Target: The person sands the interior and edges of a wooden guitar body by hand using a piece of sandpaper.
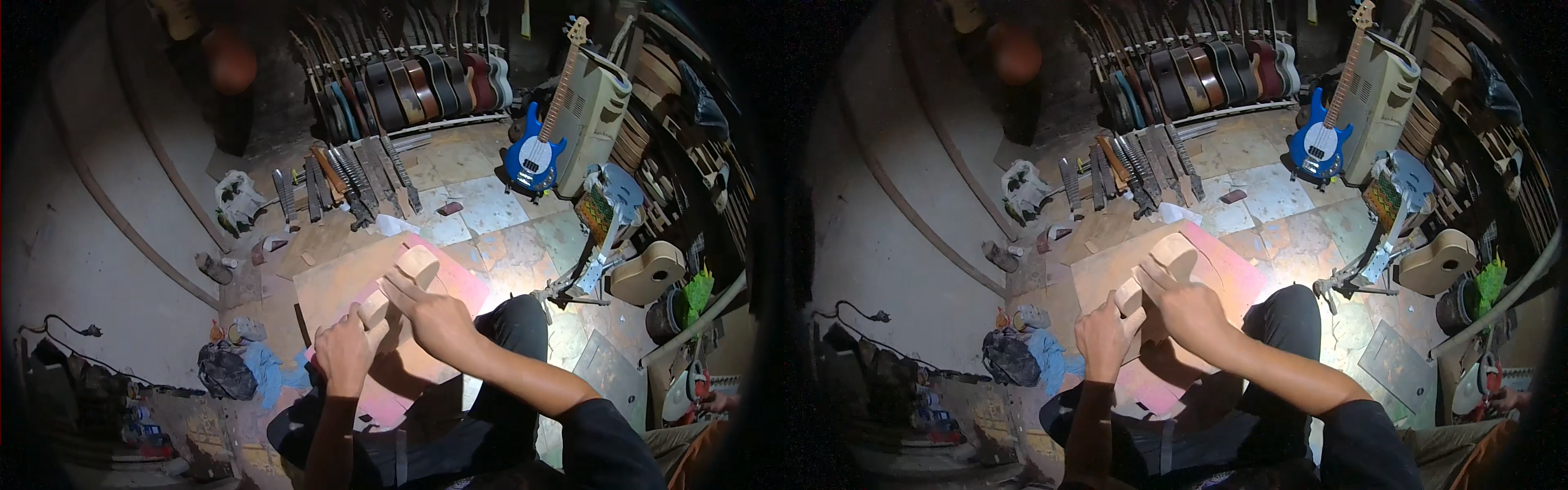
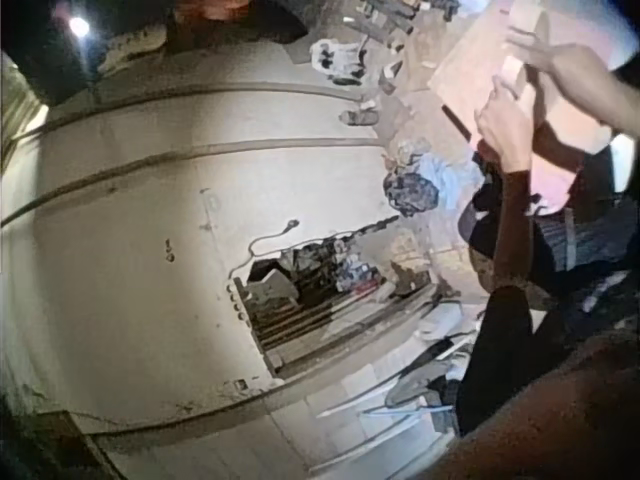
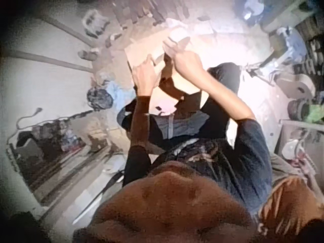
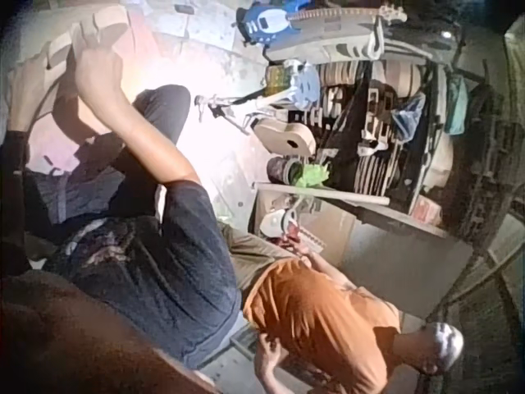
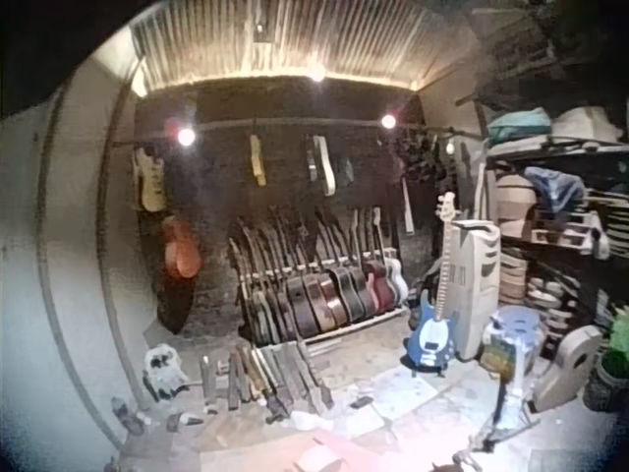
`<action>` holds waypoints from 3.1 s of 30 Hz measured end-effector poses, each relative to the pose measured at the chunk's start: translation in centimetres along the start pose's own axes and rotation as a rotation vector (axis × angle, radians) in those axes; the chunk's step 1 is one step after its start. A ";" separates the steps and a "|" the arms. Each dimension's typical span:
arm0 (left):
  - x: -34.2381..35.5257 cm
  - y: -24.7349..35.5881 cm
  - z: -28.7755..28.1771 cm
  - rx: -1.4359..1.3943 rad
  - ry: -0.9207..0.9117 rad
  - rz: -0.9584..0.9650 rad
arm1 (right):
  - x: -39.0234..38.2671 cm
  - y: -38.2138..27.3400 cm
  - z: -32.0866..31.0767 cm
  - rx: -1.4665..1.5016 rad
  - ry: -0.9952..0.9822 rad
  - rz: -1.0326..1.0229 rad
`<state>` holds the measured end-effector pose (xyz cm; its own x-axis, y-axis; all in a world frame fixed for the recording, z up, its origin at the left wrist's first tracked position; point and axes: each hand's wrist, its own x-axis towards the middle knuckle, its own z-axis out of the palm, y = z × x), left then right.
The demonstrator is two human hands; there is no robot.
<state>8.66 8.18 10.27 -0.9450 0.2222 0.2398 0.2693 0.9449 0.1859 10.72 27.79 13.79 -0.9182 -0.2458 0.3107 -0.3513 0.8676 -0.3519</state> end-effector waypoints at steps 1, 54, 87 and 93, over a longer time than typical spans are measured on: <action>-0.1 -0.1 -0.2 -0.002 0.005 -0.008 | -1.1 0.0 -0.1 0.009 0.008 -0.005; 5.4 6.6 -1.7 -0.253 0.226 0.083 | -6.7 14.5 12.2 1.160 0.065 0.638; 7.3 9.5 -3.1 -0.223 -0.283 0.049 | -2.4 10.3 4.6 1.857 -0.207 0.613; 5.1 10.4 -2.9 -0.266 -0.226 0.010 | -2.7 9.3 -0.2 1.074 0.091 0.066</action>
<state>7.20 18.48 16.20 -0.9514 0.3065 0.0312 0.2892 0.8536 0.4333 9.95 36.55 9.83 -0.9398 -0.1410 0.3113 -0.3189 0.0342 -0.9472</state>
